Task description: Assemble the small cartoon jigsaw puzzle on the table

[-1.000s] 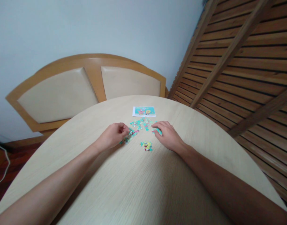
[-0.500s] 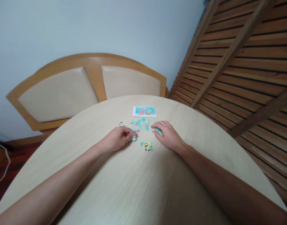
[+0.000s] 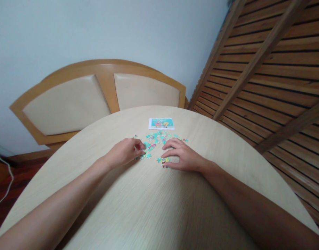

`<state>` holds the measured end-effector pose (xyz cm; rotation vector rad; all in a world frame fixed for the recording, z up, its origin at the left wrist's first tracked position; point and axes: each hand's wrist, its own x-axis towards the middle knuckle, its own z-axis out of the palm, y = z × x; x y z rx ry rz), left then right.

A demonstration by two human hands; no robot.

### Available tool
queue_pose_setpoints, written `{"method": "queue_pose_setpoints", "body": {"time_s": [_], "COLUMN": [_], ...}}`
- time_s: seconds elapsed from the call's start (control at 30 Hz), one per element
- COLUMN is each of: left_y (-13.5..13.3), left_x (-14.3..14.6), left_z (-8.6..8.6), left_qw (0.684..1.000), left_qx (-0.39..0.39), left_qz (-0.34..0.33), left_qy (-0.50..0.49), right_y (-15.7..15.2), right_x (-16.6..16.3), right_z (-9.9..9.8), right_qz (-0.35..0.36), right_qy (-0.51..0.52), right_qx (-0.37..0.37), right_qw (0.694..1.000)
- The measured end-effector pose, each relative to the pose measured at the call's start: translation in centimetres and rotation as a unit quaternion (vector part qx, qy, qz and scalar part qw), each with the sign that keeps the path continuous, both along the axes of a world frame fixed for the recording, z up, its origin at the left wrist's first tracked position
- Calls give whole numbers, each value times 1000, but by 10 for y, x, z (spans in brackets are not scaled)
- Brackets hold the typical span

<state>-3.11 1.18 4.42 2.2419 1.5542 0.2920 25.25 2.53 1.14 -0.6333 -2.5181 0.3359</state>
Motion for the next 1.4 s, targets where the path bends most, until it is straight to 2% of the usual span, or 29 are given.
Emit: {"method": "queue_pose_setpoints", "body": {"time_s": [0.17,0.27,0.57,0.7,0.8,1.03,1.23,1.4], "left_y": [-3,-4,9,11,9,0,-1,-2], "left_x": [-3,-1,-16,-22,-21,-10,-8,-5], "left_z": [-1,-1,2,4,6,8,7,7], "left_qw": [999,999,999,997,995,996,995,998], "left_qx": [-27,-19,-27,-49,-23,-75,-85,-53], "left_qz": [-22,-19,35,54,73,-15,-34,-25], "left_qy": [36,41,-11,23,56,36,37,-7], "right_y": [1,1,3,3,3,1,3,3], "right_x": [1,0,-2,-2,-3,-2,-1,-4], "right_z": [0,-1,-3,-3,-2,1,-2,-5], "right_qz": [31,14,-14,-15,-16,11,48,31], "right_qy": [8,19,28,28,28,34,27,20], "right_qx": [-3,-5,-1,-4,-6,-2,12,33], "right_qw": [999,1000,1000,999,999,999,998,999]}}
